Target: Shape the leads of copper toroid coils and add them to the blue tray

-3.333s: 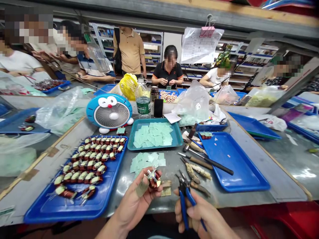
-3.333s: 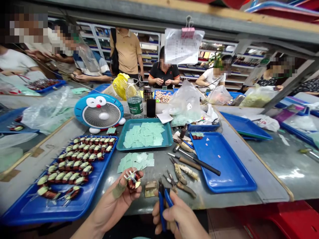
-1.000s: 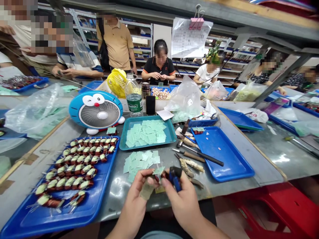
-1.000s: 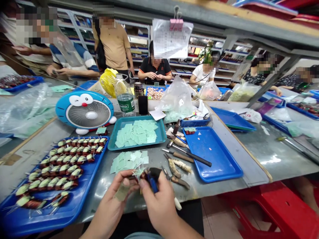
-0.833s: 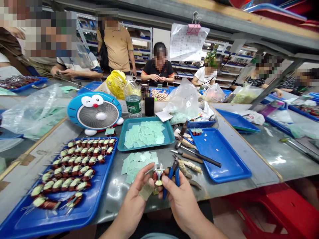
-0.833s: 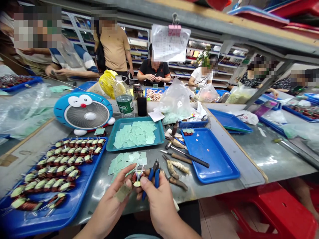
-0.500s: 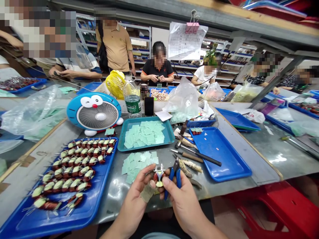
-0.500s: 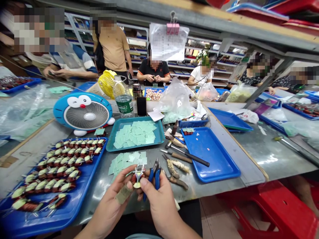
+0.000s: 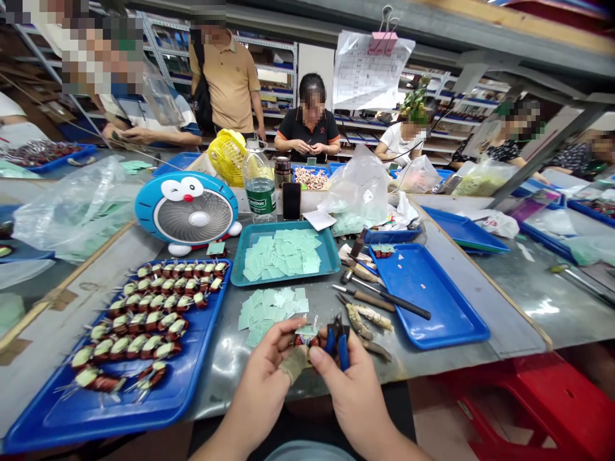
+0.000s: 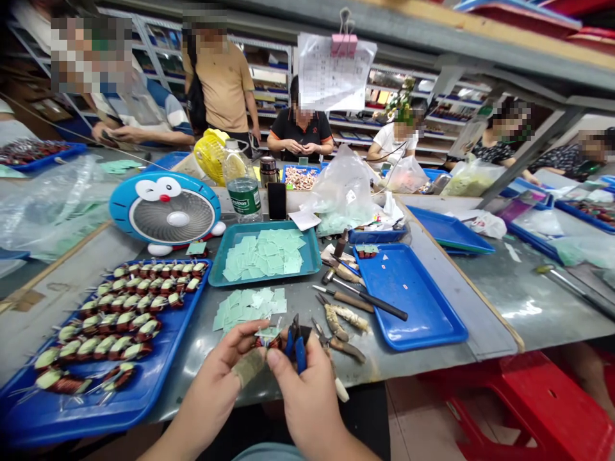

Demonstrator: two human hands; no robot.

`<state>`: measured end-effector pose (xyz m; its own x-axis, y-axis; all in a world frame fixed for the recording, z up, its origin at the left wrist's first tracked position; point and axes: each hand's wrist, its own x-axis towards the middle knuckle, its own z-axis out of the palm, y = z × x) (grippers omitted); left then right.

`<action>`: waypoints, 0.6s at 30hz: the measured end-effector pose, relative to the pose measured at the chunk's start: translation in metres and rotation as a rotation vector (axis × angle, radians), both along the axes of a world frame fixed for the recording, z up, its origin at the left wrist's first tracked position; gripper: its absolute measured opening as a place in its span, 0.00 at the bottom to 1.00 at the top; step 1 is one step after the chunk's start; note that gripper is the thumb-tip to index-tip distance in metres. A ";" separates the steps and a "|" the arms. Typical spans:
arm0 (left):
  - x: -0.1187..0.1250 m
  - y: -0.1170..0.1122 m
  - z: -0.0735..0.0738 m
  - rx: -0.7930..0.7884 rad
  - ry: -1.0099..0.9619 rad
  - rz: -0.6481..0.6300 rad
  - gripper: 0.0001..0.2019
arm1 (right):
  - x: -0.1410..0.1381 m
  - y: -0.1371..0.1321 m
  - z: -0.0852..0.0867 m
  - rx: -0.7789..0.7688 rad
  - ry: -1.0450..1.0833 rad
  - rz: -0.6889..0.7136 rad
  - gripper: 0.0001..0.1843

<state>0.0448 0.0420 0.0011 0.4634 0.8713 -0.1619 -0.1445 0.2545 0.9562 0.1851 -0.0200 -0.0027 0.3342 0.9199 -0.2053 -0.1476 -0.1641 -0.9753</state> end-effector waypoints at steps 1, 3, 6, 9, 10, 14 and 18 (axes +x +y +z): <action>0.001 0.000 -0.003 0.007 0.006 0.022 0.21 | 0.000 -0.001 -0.001 -0.013 -0.065 0.001 0.31; 0.002 0.001 -0.008 0.010 0.012 0.068 0.21 | 0.001 0.000 -0.004 -0.041 -0.200 0.010 0.30; -0.003 0.002 -0.009 0.027 0.074 0.028 0.22 | 0.004 0.005 -0.007 -0.059 -0.213 0.035 0.29; -0.016 0.008 -0.010 0.196 0.246 -0.135 0.27 | 0.006 0.008 -0.002 -0.064 0.108 0.102 0.32; -0.021 0.011 -0.012 0.271 0.299 -0.153 0.30 | 0.005 0.009 0.000 -0.071 0.210 0.129 0.33; -0.033 0.028 -0.035 0.425 0.398 -0.106 0.27 | 0.011 0.017 0.004 -0.087 0.199 0.229 0.31; -0.028 0.037 -0.057 0.283 0.329 0.036 0.28 | 0.063 0.047 -0.005 -0.057 -0.468 0.128 0.19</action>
<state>0.0169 0.0793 -0.0559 0.3955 0.9172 -0.0484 0.1758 -0.0239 0.9841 0.2481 0.0265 -0.0082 0.2879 0.9512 -0.1108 0.3298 -0.2070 -0.9211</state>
